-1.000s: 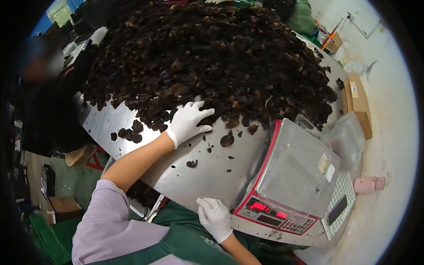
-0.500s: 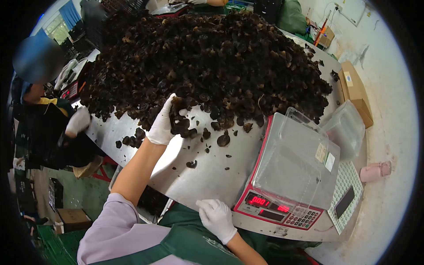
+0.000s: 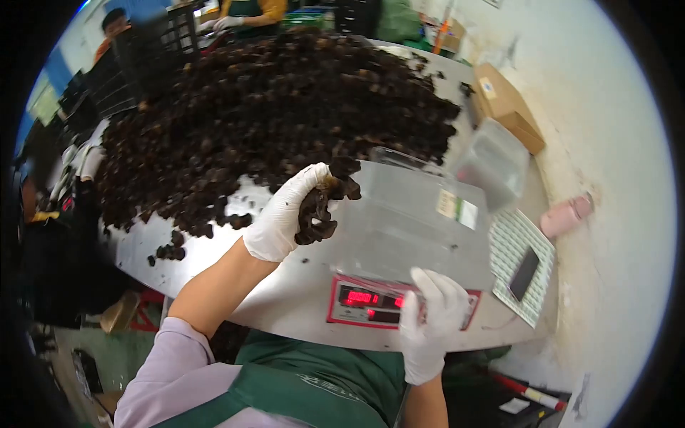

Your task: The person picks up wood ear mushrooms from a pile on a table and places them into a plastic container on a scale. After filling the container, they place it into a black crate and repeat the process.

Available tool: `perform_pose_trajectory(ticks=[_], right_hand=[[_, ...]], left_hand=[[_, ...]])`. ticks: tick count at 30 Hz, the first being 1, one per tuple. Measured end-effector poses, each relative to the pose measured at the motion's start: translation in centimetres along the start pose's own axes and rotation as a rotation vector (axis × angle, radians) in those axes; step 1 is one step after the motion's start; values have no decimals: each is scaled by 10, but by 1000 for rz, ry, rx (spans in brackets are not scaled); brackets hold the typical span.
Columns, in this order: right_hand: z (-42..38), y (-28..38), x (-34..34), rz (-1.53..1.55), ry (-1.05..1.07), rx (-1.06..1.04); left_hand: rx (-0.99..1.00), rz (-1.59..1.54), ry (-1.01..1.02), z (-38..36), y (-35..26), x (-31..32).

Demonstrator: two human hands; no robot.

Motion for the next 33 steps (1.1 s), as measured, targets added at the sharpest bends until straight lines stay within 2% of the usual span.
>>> perform_pose_trajectory(ticks=[2,4,6,8,10,12,14,17,18,20,22,25,28,30,32,33], right_hand=[[12,-4,-2,78,-20,72],[32,-8,3,88,-40,130],[40,-15,8,118,-33,159],[43,-25,14,171,-22,179],[38,-34,21,240,-2,310],[30,-44,20,350,-76,370],[24,-57,14,427,-104,452],[21,-62,-1,457,-71,524],[19,-65,-4,456,-50,550],[14,-70,-4,430,-57,542],[15,-67,-7,461,-75,570],[28,-42,-15,375,-26,458],[29,-24,-3,428,69,289],[29,-20,3,326,129,191],[30,-25,7,233,99,132],[30,-30,9,149,70,79]], left_hand=[[-29,57,141,5,7,33],[5,124,-7,8,18,64],[36,170,31,18,34,74],[145,365,10,25,43,79],[194,471,51,29,49,78],[330,705,71,30,48,77],[338,811,80,24,42,76],[530,1202,71,21,41,72],[531,1200,76,20,44,70],[711,1316,-20,16,45,67],[771,1342,-47,8,38,72],[572,849,85,-5,45,76],[597,1022,50,-29,52,63],[619,960,9,-32,65,36],[599,874,-27,-52,58,21],[707,906,-71,-63,55,7]])
Point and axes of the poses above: each hand's wrist, its own z-axis towards the middle knuckle, its own x-axis out of the palm, y = z × x, the point moved 2 cm from there along z, towards the middle knuckle, and after that the axes turned 14 degrees about -x, right-handed, at the moved point
